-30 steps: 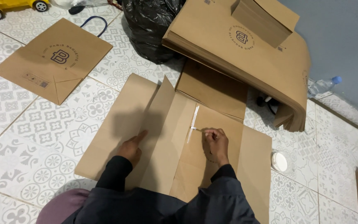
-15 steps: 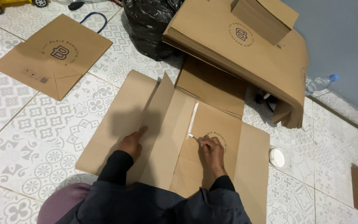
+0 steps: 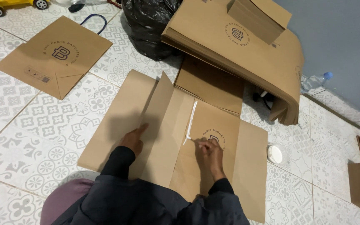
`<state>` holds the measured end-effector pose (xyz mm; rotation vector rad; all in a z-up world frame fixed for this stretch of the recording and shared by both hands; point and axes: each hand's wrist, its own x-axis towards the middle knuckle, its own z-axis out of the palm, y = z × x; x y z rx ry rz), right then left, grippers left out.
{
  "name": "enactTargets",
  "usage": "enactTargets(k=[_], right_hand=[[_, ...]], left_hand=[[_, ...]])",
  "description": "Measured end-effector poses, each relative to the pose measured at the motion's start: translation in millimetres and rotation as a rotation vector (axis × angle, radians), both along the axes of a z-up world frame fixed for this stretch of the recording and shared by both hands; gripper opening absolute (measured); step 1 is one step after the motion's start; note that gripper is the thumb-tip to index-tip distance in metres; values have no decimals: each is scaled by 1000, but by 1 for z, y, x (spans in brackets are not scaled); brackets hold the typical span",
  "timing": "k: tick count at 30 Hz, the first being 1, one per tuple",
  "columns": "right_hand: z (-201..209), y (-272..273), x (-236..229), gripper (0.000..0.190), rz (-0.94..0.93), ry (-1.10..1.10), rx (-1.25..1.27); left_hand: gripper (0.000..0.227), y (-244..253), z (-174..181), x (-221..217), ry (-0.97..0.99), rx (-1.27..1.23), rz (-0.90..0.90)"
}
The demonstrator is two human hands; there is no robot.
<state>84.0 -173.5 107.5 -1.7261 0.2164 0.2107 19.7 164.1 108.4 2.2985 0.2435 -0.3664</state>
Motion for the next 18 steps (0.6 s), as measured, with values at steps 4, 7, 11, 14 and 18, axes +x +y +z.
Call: enactTargets(k=[4, 7, 11, 14, 18], right_hand=[[4, 8, 22, 16, 158, -349, -567], [-3, 8, 28, 18, 190, -436, -627], [-13, -1, 18, 17, 261, -383, -729], [-20, -9, 1, 17, 299, -348, -757], [-9, -9, -27, 13, 306, -270, -681]], left_hand=[[70, 0, -19, 6, -1, -8, 9], [72, 1, -30, 7, -19, -5, -5], [72, 0, -27, 6, -10, 25, -9], [72, 0, -26, 5, -18, 49, -39], [72, 2, -22, 7, -13, 50, -49]])
